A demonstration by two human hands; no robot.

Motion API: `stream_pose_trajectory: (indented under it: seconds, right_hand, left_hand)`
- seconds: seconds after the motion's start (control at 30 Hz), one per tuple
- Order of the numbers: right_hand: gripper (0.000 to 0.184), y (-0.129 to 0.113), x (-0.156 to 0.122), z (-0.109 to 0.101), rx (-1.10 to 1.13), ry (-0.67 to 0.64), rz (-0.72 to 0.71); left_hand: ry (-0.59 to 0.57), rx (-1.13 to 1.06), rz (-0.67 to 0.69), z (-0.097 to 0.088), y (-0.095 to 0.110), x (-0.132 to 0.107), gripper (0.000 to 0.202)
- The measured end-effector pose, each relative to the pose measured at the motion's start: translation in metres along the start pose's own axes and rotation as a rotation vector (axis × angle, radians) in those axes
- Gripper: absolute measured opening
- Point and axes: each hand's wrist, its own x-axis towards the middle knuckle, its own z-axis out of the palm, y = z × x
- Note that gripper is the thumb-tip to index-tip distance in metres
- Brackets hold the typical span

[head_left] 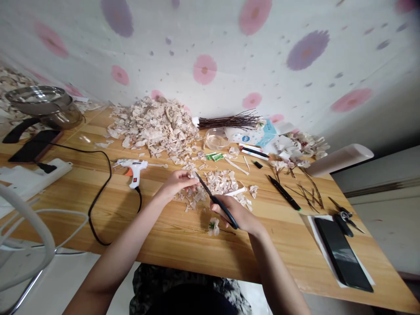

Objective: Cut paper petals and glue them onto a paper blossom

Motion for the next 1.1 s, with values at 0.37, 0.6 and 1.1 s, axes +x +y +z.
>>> stream_pose_trajectory:
  seconds: [0.37, 0.6, 1.1]
  right_hand:
    - [0.056, -0.001, 0.000, -0.001, -0.004, 0.026, 0.010]
    - [0.057, 0.006, -0.005, 0.000, 0.018, -0.066, -0.034]
    - [0.058, 0.008, -0.005, 0.003, 0.036, -0.079, 0.000]
  left_hand:
    - [0.044, 0.001, -0.016, -0.002, -0.001, 0.003, 0.026]
    - [0.009, -0.008, -0.048, -0.004, -0.003, 0.004, 0.028]
    - [-0.145, 0.066, -0.083, 0.003, 0.000, -0.003, 0.026]
